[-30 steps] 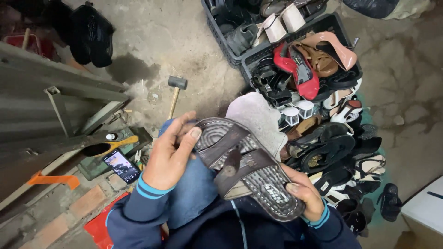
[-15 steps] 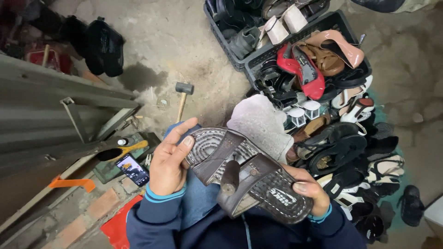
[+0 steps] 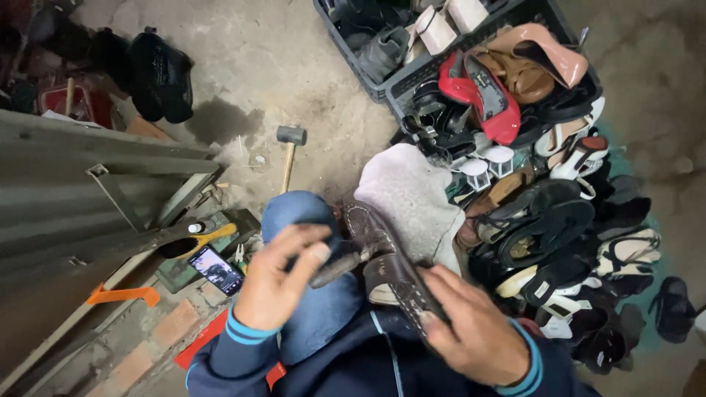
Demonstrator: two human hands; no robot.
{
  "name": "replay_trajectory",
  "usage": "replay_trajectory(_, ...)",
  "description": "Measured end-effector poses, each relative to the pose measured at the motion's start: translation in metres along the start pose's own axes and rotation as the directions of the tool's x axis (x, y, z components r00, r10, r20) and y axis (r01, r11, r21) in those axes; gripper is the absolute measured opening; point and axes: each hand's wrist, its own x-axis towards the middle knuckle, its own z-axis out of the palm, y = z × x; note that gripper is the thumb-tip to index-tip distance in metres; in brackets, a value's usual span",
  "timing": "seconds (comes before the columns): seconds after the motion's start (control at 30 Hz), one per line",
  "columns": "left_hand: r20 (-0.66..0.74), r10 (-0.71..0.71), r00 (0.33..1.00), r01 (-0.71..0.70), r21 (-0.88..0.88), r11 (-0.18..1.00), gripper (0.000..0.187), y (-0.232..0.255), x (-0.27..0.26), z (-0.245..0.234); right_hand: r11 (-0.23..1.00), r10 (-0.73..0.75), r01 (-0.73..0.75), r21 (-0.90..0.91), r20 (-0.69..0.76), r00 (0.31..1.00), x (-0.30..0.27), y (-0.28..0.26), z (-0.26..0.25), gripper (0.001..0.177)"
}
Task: The person sits on the floor and sews a brown sandal using a needle and thread. They repeatedly push the needle through the sole and pull the thread to secure the stitching, occasionally adjusting the sandal's position on their lap.
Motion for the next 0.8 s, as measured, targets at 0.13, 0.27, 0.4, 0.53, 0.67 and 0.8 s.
replay_trajectory(0.13, 0.137, 0.145, 0.980, -0.170, 0.194, 0.966, 0.031, -0.018, -0.013, 0.027, 0.992, 0.119, -0.118, -0.040, 0.041, 0.992, -0.001, -0.007, 0.033, 0.052)
replay_trajectory(0.27, 0.158, 0.142, 0.977, -0.196, 0.404, 0.894, 0.021, -0.040, -0.019, 0.050, 0.987, 0.145, -0.141, -0.079, 0.037, 0.989, -0.006, -0.005, 0.051, 0.064)
replay_trajectory(0.4, 0.150, 0.071, 0.986, -0.128, 0.417, 0.900, 0.021, -0.048, -0.017, 0.057, 0.992, 0.111, -0.115, 0.060, 0.080, 0.991, 0.005, -0.006, 0.038, 0.060)
replay_trajectory(0.53, 0.159, -0.024, 0.987, -0.042, 0.398, 0.916, 0.023, -0.055, -0.019, 0.061, 0.995, 0.098, -0.095, 0.040, -0.094, 0.991, 0.023, 0.032, 0.039, 0.047)
replay_trajectory(0.67, 0.172, -0.188, 0.967, 0.086, 0.472, 0.877, 0.026, -0.063, -0.017, 0.069, 0.997, 0.052, -0.040, 0.071, -0.178, 0.983, 0.041, 0.050, 0.034, 0.036)
replay_trajectory(0.8, 0.165, -0.132, 0.977, 0.034, 0.492, 0.870, 0.028, -0.072, -0.020, 0.068, 0.993, 0.066, -0.048, 0.111, -0.159, 0.985, 0.050, 0.045, 0.028, 0.037)
